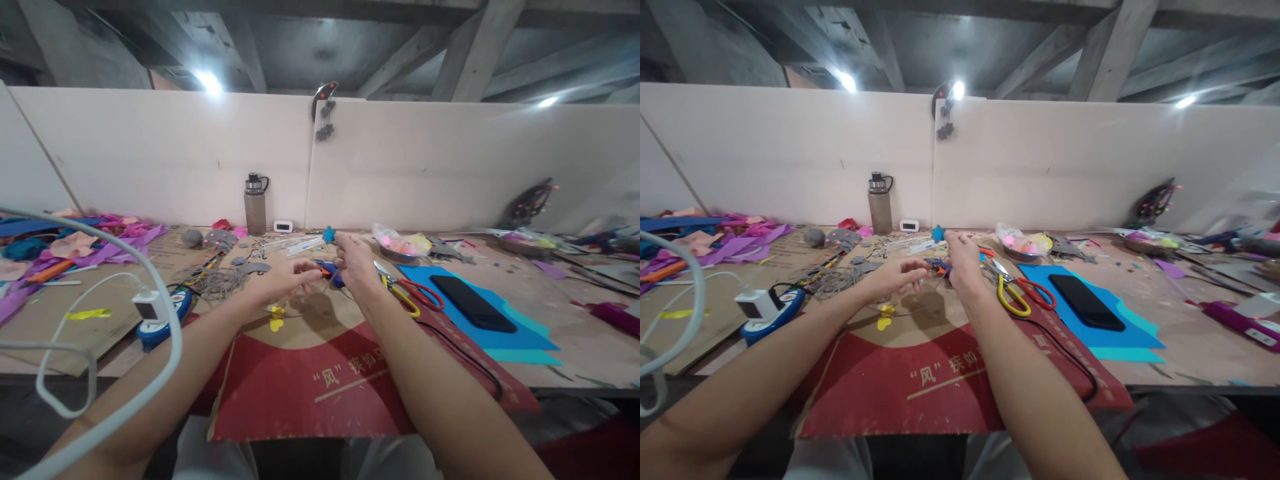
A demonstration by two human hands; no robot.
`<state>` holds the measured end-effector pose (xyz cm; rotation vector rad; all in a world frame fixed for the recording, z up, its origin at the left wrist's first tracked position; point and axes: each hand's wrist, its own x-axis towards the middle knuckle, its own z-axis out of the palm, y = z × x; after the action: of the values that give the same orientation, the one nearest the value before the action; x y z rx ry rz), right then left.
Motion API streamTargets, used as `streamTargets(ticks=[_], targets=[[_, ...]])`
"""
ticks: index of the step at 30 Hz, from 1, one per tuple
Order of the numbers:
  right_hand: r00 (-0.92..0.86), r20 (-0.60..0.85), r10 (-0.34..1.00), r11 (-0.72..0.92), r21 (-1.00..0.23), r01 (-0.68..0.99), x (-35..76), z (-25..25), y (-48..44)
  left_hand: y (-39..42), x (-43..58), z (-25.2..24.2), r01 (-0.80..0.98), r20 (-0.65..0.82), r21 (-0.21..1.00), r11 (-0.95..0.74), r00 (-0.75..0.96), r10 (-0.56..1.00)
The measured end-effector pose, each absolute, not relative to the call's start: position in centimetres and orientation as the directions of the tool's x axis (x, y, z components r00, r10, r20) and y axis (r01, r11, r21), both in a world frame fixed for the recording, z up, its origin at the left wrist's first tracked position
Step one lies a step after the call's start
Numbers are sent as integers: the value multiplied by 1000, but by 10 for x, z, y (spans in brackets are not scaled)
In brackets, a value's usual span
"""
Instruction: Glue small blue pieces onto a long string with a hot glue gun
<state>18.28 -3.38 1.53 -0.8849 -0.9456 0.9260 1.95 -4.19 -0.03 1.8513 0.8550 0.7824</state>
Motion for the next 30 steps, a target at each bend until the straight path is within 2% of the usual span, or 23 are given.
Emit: streamTargets(ticks=[2, 4, 7, 10, 14, 18, 21, 23, 26, 30], targets=[[330, 219, 918, 348, -846, -405, 191, 21, -34, -48, 20, 0, 286, 73, 911, -297, 598, 798], [375, 210, 903, 383, -788, -481, 201, 27, -33, -50, 20, -2, 312, 30, 908, -281, 620, 784], [438, 229, 869, 449, -736, -507, 217, 36, -34, -51, 18, -4, 318, 2, 906, -281, 660, 751], [481, 242, 843, 491, -712, -502, 228, 41, -36, -52, 17, -1, 366, -88, 888, -276, 727, 681], [469, 273, 840, 505, -711, -490, 224, 41, -40, -54, 17, 3, 425, -173, 850, -311, 783, 597], [390, 318, 864, 471, -785, -403, 199, 32, -43, -47, 21, -4, 366, -75, 893, -263, 696, 715], [330, 328, 885, 416, -875, -246, 180, 20, -41, -36, 22, -11, 241, 46, 951, -195, 512, 858], [308, 385, 870, 429, -899, -88, 173, 12, -39, -30, 20, -11, 204, 132, 956, -213, 349, 928], [282, 473, 835, 459, -881, 117, 170, 5, -37, -24, 12, -6, 56, 242, 964, -259, 211, 947], [259, 508, 821, 463, -859, 216, 170, 4, -40, -26, 5, 3, -131, 327, 942, -310, 145, 934]])
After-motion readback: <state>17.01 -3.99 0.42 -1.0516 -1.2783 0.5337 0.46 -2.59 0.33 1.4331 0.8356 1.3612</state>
